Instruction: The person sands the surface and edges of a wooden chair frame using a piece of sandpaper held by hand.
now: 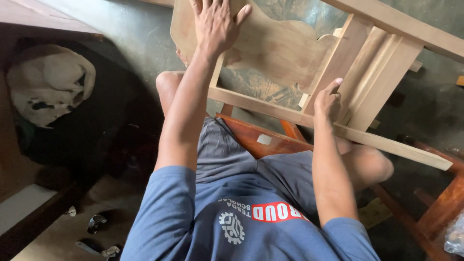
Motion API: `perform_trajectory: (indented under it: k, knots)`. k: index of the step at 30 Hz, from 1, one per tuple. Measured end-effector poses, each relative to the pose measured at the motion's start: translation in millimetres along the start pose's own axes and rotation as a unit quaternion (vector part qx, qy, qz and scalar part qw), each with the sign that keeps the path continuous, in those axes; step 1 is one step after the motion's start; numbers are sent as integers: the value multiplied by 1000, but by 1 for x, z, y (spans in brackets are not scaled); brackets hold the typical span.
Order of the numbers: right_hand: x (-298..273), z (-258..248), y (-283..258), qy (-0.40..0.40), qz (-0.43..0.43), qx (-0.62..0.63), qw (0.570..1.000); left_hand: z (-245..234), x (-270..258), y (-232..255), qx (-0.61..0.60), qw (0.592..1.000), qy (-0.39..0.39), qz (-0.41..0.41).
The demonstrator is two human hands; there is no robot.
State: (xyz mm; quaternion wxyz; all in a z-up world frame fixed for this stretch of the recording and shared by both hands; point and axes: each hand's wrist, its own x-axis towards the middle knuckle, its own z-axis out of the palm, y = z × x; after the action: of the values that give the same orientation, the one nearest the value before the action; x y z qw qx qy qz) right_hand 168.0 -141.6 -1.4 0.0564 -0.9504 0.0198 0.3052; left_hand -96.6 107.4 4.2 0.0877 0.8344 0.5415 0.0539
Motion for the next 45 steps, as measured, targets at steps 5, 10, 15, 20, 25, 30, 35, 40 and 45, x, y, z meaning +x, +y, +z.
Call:
perform_trajectory:
  k: [5, 10, 15, 20, 25, 30, 35, 40, 45]
  knots:
    - [1, -5, -21, -23, 163, 244, 956, -47, -63, -11, -29, 972, -172, 156]
    - [3, 9, -26, 83, 162, 189, 965, -45, -73, -13, 18, 976, -200, 89]
    - [17, 14, -19, 102, 165, 169, 966, -7, -9, 3, 39, 997, -69, 4]
    - [12, 12, -23, 89, 148, 176, 969, -35, -17, 32, 47, 993, -113, -2]
    - [17, 16, -25, 99, 167, 172, 966, -40, -75, 16, 47, 985, -160, 51]
    - [12, 12, -28, 87, 179, 191, 961, -21, -21, 23, 77, 988, -125, 43]
    - [18, 15, -25, 88, 183, 188, 961, -7, 3, 16, 35, 993, -76, 84]
    - [15, 14, -25, 82, 180, 191, 961, -67, -77, 6, 41, 977, -198, 67]
    - [9, 11, -29, 78, 190, 193, 959, -53, -67, 1, 33, 979, -203, 2]
